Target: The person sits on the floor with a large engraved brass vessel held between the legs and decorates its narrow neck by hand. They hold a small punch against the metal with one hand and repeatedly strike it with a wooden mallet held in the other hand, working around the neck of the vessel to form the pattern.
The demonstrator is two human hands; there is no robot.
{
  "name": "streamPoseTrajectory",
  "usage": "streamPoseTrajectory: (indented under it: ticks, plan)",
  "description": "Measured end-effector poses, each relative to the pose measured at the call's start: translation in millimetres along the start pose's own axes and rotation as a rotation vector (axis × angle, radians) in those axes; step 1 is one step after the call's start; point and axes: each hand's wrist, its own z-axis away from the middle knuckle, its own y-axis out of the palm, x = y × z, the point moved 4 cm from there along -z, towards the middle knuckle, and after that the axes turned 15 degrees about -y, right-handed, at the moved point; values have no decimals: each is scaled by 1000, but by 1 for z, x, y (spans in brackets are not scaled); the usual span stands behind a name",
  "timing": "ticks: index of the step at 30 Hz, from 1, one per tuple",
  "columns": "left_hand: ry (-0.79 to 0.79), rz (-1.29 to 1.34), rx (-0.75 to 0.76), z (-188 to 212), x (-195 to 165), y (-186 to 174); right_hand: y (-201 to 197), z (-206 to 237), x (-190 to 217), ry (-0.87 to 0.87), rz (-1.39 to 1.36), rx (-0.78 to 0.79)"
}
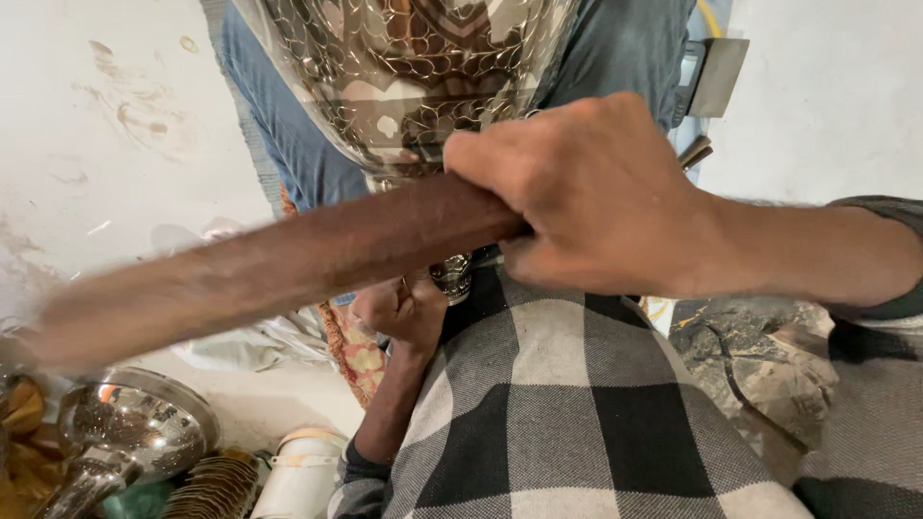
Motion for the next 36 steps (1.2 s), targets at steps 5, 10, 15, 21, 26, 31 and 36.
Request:
streamPoseTrajectory:
  ticks: [5,10,15,21,26,31,36]
  plan:
    - [-22,-1,-24,0,3,1,3,-3,2,-13,169,137]
    - [-14,7,64,-4,-7,-1,-3,-5,3,4,-128,-153]
    - [-6,-36,64,-5,-5,-1,5,0,-1,39,43,64]
    - [-19,127,-17,-13,2,1,25,15,-13,148,6,99]
    - [19,243,219,-28,-28,14,55,34,-23,204,-533,-433]
    - [103,135,242,-41,-61,22,90,70,-22,331,-465,-666]
    - [265,-33,237,-46,-68,26,118,99,-31,479,-435,-642]
